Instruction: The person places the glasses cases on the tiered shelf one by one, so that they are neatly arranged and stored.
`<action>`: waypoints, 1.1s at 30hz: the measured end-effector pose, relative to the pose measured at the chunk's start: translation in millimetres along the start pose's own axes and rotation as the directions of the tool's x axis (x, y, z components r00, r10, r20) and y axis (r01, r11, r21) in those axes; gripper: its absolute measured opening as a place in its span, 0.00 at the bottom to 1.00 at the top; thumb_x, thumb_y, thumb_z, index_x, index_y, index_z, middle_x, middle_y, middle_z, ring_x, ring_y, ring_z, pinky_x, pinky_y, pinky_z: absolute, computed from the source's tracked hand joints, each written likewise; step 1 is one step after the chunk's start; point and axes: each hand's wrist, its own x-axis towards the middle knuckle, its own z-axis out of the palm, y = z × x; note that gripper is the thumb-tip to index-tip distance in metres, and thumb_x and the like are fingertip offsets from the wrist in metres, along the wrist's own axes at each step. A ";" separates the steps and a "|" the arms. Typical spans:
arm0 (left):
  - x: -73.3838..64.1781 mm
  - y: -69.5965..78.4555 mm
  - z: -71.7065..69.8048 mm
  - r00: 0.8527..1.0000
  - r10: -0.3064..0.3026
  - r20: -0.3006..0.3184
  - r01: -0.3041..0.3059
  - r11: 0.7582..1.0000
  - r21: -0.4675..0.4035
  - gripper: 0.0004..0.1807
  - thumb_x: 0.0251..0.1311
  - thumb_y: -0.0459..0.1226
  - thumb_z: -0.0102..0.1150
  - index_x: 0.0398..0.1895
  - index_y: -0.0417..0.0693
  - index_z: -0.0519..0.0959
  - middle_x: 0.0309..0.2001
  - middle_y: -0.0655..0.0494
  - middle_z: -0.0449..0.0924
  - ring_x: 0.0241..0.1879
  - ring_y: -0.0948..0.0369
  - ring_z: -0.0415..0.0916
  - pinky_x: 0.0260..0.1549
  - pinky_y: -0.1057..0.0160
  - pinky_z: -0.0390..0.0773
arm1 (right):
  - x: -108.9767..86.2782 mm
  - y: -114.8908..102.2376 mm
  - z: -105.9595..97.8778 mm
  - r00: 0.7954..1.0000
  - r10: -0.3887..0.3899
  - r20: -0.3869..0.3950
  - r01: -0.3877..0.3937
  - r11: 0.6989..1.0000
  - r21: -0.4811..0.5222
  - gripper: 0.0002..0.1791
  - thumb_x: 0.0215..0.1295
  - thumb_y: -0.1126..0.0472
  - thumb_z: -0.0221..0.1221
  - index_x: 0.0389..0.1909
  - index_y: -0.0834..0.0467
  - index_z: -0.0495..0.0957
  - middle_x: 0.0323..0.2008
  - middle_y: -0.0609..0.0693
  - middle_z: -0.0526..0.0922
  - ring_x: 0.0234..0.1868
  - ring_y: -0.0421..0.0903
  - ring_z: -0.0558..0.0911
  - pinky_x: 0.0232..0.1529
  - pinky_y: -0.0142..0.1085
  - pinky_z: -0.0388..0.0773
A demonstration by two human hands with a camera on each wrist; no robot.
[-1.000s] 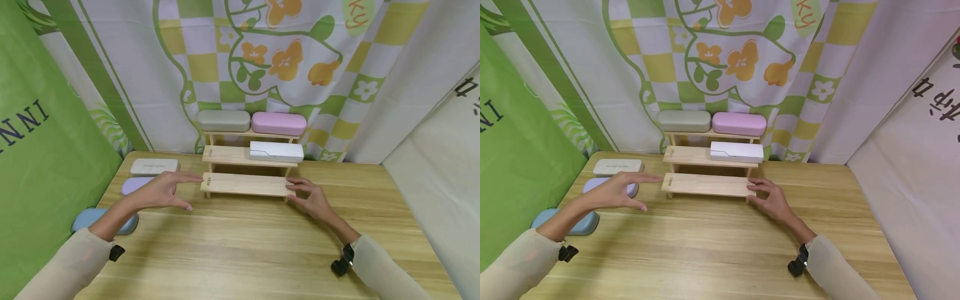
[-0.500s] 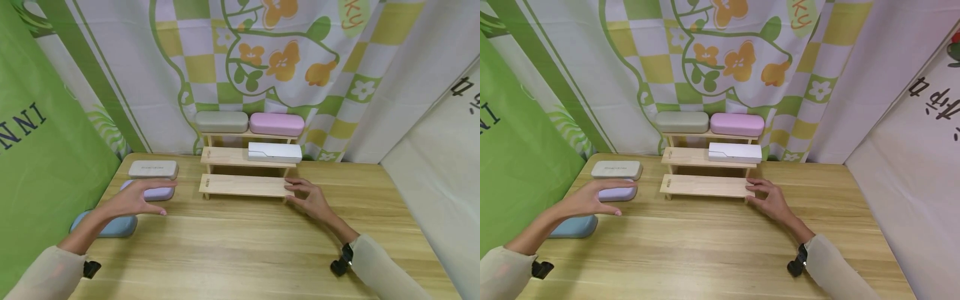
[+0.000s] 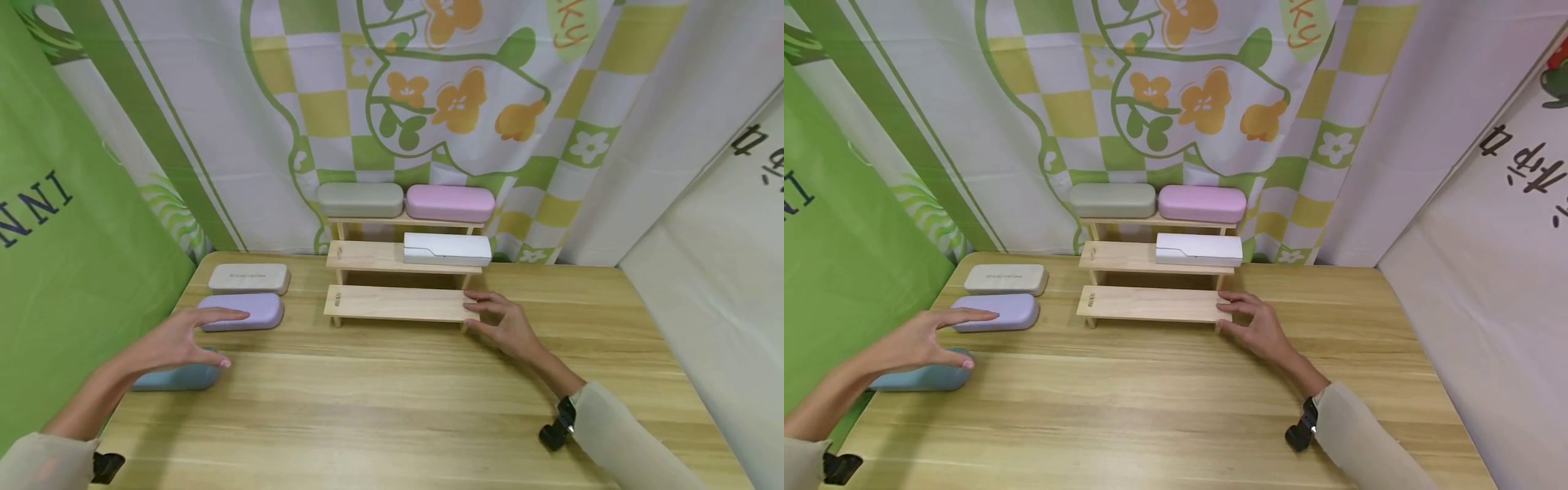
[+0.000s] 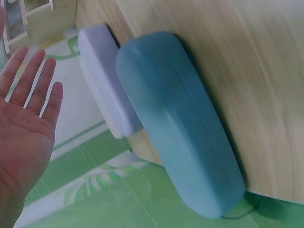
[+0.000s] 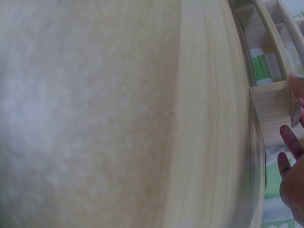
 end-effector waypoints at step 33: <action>-64.6 -49.9 -4.0 0.994 0.088 -0.062 -0.088 0.996 0.004 0.56 0.27 0.44 0.91 0.70 0.46 0.78 0.70 0.74 0.75 0.68 0.84 0.59 0.62 0.86 0.55 | -0.8 2.4 0.2 1.000 0.004 -0.003 -0.004 1.000 -0.018 0.18 0.57 0.75 0.74 0.50 0.66 0.88 0.60 0.61 0.85 0.61 0.55 0.83 0.67 0.23 0.71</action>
